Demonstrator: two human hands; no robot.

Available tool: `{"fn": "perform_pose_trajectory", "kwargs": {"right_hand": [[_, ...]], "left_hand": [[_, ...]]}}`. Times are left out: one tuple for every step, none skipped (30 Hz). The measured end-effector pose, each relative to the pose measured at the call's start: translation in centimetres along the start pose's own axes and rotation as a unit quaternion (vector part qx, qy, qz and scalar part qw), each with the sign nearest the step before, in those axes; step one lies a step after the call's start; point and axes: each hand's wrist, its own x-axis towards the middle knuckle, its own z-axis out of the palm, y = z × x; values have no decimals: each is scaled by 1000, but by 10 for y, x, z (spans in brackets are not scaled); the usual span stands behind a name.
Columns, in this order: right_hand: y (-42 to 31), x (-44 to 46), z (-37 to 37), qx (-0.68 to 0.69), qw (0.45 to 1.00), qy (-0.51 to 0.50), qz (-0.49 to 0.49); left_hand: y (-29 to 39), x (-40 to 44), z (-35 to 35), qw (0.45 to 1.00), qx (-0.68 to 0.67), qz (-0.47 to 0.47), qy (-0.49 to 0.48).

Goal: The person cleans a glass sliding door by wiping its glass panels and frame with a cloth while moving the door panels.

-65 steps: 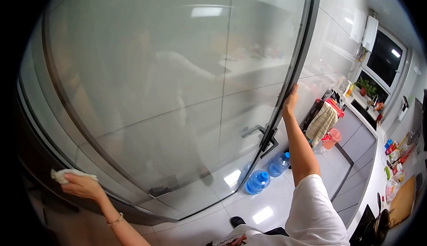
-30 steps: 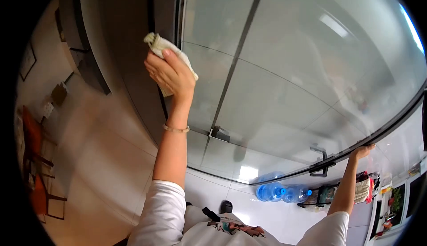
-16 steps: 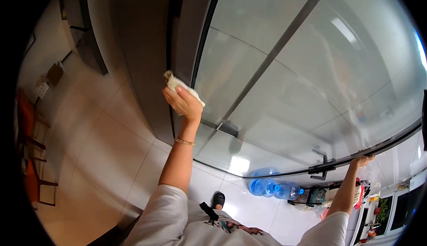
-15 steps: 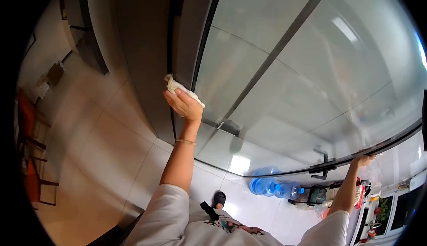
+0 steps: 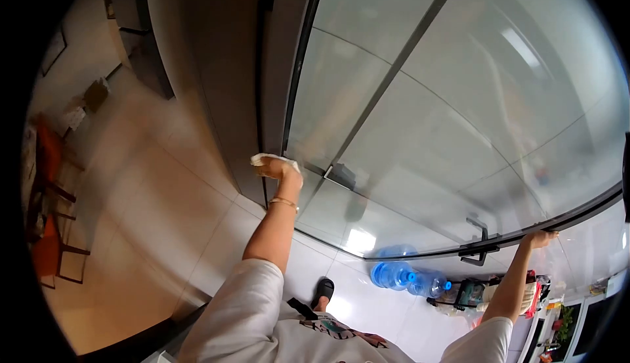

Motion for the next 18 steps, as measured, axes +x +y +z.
{"fn": "perform_pose_trajectory", "kwargs": {"right_hand": [[6, 5, -1, 22, 999, -8, 27], [9, 6, -1, 23, 999, -8, 29], [14, 7, -1, -28, 998, 2, -56], [16, 8, -2, -53, 994, 8, -98], [18, 8, -3, -78, 987, 17, -139], [14, 5, -3, -58, 995, -1, -85], [11, 5, -3, -38, 999, -19, -30], [16, 8, -3, -26, 999, -20, -5], [20, 10, -3, -43, 999, -13, -14], [22, 10, -3, -60, 998, -5, -23], [20, 6, -2, -125, 986, 33, -105], [20, 4, -2, -100, 992, 21, -75], [21, 4, -3, -140, 975, 29, -167], [24, 3, -2, -180, 949, 37, -256], [28, 3, -1, -127, 970, 44, -203], [29, 1, 2, -73, 985, 52, -150], [30, 1, 1, -25, 994, 27, -102], [30, 1, -1, 24, 998, 6, -55]], "left_hand": [[22, -19, -5, 999, -35, -12, -26], [44, -39, -9, 996, -69, -26, -51], [65, -64, -10, 998, -39, -8, -53], [80, -86, -9, 998, -8, 11, -57], [93, -106, -6, 997, 23, 29, -61], [105, -126, -3, 995, 52, 47, -65], [115, -147, 0, 992, 81, 66, -70], [120, -172, -3, 977, 104, 146, -114], [119, -182, -3, 965, 101, 205, -130], [117, -191, -3, 949, 97, 262, -146], [116, -199, -4, 948, 95, 262, -156], [115, -207, -4, 940, 94, 283, -165], [116, -216, -5, 932, 91, 303, -176], [117, -227, -5, 929, 86, 305, -191], [117, -239, -6, 906, 72, 364, -204], [118, -252, -7, 880, 55, 419, -217], [118, -267, -8, 866, 54, 437, -236], [122, -285, -9, 861, 47, 435, -259]]}}
